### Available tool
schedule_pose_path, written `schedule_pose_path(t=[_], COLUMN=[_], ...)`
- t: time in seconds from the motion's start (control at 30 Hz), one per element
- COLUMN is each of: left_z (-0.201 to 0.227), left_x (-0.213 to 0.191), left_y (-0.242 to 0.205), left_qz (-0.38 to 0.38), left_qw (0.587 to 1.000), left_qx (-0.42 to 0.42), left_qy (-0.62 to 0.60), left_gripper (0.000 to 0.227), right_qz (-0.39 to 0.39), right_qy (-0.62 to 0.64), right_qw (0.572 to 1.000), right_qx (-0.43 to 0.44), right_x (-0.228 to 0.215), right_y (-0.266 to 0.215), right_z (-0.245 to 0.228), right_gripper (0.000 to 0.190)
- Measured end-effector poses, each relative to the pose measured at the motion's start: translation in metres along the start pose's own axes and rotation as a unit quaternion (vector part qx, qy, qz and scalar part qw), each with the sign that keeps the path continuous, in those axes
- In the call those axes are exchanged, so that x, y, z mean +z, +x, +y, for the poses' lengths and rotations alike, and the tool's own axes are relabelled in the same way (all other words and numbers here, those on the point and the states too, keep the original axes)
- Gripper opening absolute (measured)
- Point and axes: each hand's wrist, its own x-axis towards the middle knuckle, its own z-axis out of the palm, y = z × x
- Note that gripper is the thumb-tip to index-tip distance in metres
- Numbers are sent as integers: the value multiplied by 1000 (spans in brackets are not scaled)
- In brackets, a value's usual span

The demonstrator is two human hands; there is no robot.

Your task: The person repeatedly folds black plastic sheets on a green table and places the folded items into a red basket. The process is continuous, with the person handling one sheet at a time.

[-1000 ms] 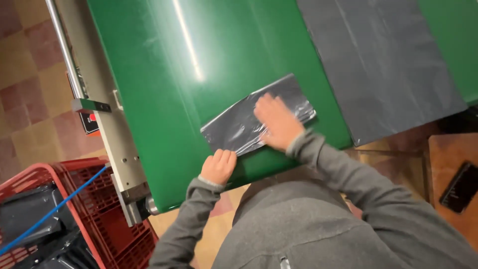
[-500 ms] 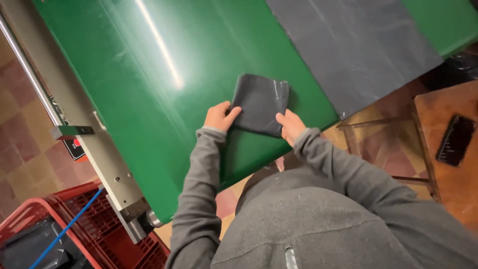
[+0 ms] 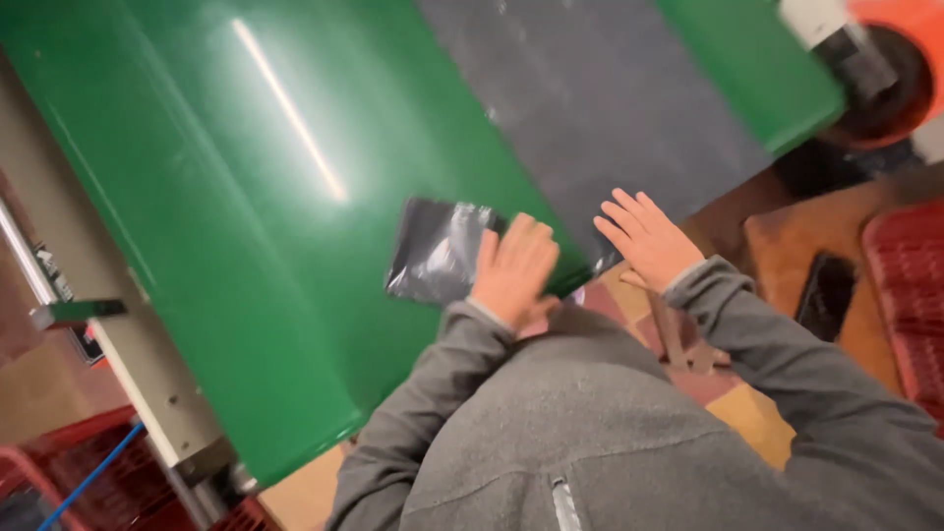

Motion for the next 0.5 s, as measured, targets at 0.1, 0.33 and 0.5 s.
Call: schedule_pose_path(t=[0.1,0.33,0.5], left_z=[27,19,30], left_x=[62,132,65], left_y=[28,50,73], left_qz=[-42,-3,-48], left_qw=[996,998,948], left_qx=[71,58,-90], left_qy=[19,-15,-303], left_gripper=[83,33,20], right_qz=[-27,-18,-71], right_qy=[-79,54,74], right_qw=[996,998,987], right_qx=[7,15,126], right_x=[9,-15,-27], right_y=[-12,-33,-86], right_z=[59,144,222], right_gripper=[91,74,33])
